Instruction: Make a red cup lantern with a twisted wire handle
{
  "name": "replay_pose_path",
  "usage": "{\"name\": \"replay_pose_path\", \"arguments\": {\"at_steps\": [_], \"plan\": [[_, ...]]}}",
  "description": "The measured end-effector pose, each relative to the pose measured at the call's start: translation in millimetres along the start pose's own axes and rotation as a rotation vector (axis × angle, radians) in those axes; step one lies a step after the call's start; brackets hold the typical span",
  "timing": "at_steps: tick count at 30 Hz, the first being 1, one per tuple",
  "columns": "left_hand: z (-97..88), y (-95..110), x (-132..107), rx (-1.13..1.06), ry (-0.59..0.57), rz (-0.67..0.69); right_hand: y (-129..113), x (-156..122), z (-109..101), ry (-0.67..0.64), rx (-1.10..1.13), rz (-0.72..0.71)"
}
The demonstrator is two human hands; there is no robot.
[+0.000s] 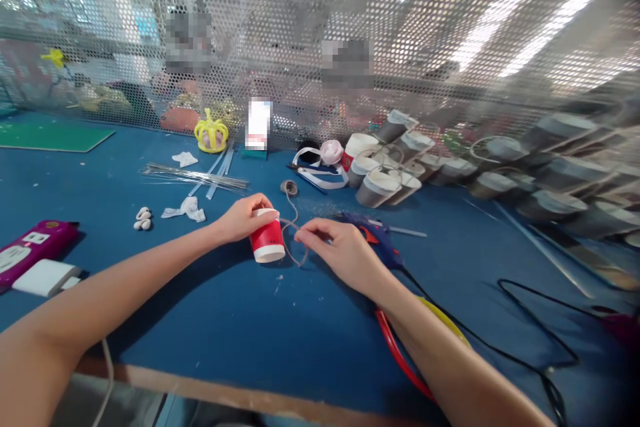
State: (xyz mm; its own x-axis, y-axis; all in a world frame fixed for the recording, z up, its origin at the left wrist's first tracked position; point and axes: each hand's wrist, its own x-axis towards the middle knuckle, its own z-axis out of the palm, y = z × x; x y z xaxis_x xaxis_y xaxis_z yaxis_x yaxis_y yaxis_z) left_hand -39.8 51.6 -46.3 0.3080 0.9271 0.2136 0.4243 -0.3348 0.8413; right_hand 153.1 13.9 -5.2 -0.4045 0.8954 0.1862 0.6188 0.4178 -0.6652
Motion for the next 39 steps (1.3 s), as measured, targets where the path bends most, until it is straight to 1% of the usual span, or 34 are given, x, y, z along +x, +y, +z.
{"name": "replay_pose_path", "arguments": {"at_steps": [4,6,9,11,13,15,18,21,25,31,35,39], "plan": [[-6.2,7.6,1.3,0.372,0.093,0.252,1.5,0.1,4.7,-0.022,-0.006,-0.039],[-9.1,10.6,-1.3,0.518,0.103,0.339,2.5,-0.3,6.4,-0.03,-0.002,-0.05],[-11.3,9.6,-9.2,0.555,0.091,0.368,2.6,-1.1,7.7,-0.056,0.042,-0.044],[-11.0,6.1,-15.2,0.536,0.119,0.385,1.4,-1.7,8.1,-0.079,0.061,-0.041],[-9.4,2.5,-20.4,0.531,0.151,0.431,-0.5,-2.5,8.7,-0.096,0.05,-0.047],[-7.4,0.5,-24.3,0.525,0.166,0.472,-2.6,-3.5,10.3,-0.077,0.025,-0.06],[-5.4,0.2,-27.5,0.509,0.202,0.457,-4.8,-5.6,14.4,0.009,-0.01,-0.11],[-5.8,0.7,-28.8,0.433,0.209,0.418,-5.3,-8.3,18.8,0.041,-0.031,-0.157],[-9.7,1.5,-31.1,0.309,0.138,0.366,-5.3,-10.9,21.8,0.059,-0.057,-0.218],[-10.9,8.5,-36.2,0.096,0.046,0.192,-2.3,-12.1,23.0,0.067,-0.145,-0.299],[-7.8,11.7,-38.4,0.033,0.028,0.164,1.8,-12.9,22.2,0.075,-0.187,-0.337],[-6.3,10.9,-39.1,0.009,0.013,0.173,4.3,-14.0,21.5,0.081,-0.196,-0.358]]}}
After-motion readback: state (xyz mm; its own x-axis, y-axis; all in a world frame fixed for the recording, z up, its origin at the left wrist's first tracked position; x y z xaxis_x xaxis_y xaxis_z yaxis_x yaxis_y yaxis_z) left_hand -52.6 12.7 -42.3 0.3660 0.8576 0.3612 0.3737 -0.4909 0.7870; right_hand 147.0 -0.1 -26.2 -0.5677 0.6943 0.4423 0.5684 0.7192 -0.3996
